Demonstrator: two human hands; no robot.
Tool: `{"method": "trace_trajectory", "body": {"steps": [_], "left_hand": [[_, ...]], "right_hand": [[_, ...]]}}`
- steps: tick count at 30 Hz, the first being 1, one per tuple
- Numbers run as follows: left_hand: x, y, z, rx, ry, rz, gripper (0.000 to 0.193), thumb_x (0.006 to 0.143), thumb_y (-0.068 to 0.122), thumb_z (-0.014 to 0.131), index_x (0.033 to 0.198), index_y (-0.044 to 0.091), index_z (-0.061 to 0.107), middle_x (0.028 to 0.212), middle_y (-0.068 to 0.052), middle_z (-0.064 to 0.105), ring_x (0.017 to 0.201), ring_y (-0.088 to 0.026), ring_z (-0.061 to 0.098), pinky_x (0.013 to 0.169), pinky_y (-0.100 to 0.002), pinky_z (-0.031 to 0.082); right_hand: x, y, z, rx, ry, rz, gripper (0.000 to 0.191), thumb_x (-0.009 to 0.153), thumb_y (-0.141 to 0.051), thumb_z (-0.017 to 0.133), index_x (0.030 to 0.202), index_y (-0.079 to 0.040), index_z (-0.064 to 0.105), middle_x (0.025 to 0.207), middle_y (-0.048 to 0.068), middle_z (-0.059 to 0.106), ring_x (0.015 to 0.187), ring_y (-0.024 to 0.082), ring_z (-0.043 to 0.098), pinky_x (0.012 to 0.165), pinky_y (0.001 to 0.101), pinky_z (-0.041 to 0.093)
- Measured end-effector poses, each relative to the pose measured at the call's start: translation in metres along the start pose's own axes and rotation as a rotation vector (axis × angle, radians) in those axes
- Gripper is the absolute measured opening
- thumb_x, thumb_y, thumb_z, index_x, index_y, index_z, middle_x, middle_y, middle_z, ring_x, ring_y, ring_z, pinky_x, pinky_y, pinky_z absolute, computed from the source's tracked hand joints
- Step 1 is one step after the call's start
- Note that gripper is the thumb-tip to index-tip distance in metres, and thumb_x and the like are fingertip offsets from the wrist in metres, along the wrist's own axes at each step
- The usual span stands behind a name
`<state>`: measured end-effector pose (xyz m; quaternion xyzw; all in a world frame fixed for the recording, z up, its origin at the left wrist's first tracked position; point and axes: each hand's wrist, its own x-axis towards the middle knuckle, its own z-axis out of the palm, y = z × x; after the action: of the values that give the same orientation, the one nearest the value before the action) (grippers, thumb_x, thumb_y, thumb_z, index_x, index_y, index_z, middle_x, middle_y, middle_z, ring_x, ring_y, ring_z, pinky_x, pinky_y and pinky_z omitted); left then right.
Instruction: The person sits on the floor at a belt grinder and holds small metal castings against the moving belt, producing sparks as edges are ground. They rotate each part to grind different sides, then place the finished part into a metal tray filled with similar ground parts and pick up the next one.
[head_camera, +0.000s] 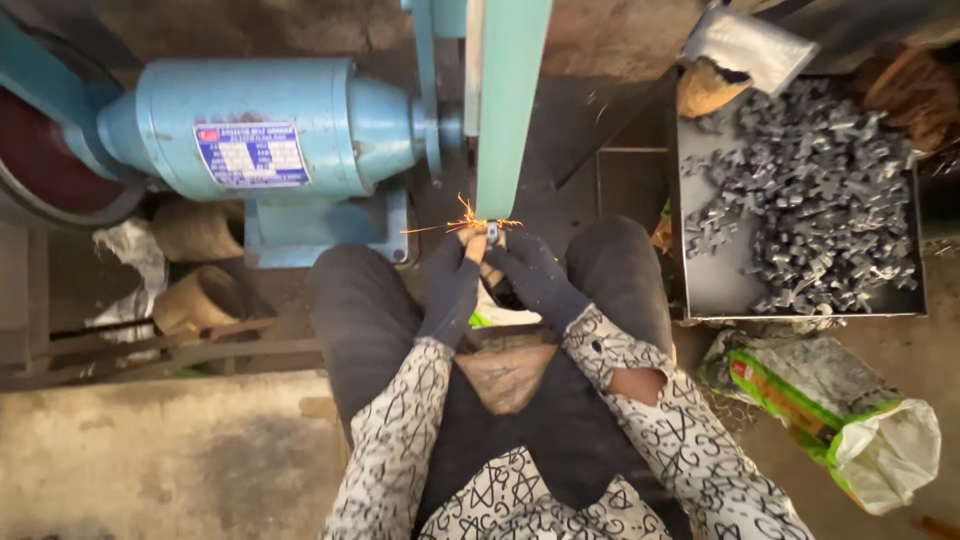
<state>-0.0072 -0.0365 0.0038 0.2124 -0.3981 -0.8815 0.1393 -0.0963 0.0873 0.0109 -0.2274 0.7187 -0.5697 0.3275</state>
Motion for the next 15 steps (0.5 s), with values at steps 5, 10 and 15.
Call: {"method": "trace_trajectory", "body": {"steps": [5,10,15], "left_hand": [[0.009,0.015,-0.002,0.656,0.107,0.014,0.026,0.103,0.025,0.060,0.103,0.003,0.074,0.066,-0.004,0.070,0.058,-0.008,0.062,0.053,-0.026,0.047],[0.010,0.024,0.008,0.521,0.159,-0.080,0.028,0.103,0.021,0.059,0.105,-0.002,0.074,0.075,-0.011,0.070,0.055,-0.012,0.060,0.051,-0.029,0.046],[0.004,0.024,0.006,0.708,0.083,0.043,0.027,0.100,0.017,0.057,0.116,0.001,0.072,0.085,-0.009,0.072,0.058,-0.010,0.060,0.053,-0.028,0.049]], "right_hand": [[0.009,0.003,0.001,0.150,-0.095,0.076,0.022,0.099,-0.022,0.061,0.096,0.000,0.064,0.077,0.005,0.066,0.068,0.011,0.060,0.061,0.0317,0.051],[0.013,0.007,0.000,-0.232,0.021,-0.020,0.020,0.098,-0.019,0.064,0.101,-0.001,0.070,0.081,0.013,0.070,0.073,0.023,0.068,0.069,0.0390,0.052],[0.008,0.007,-0.006,-0.288,0.044,-0.285,0.021,0.096,-0.013,0.064,0.113,-0.001,0.067,0.091,0.017,0.069,0.082,0.030,0.070,0.071,0.0387,0.053]]}}
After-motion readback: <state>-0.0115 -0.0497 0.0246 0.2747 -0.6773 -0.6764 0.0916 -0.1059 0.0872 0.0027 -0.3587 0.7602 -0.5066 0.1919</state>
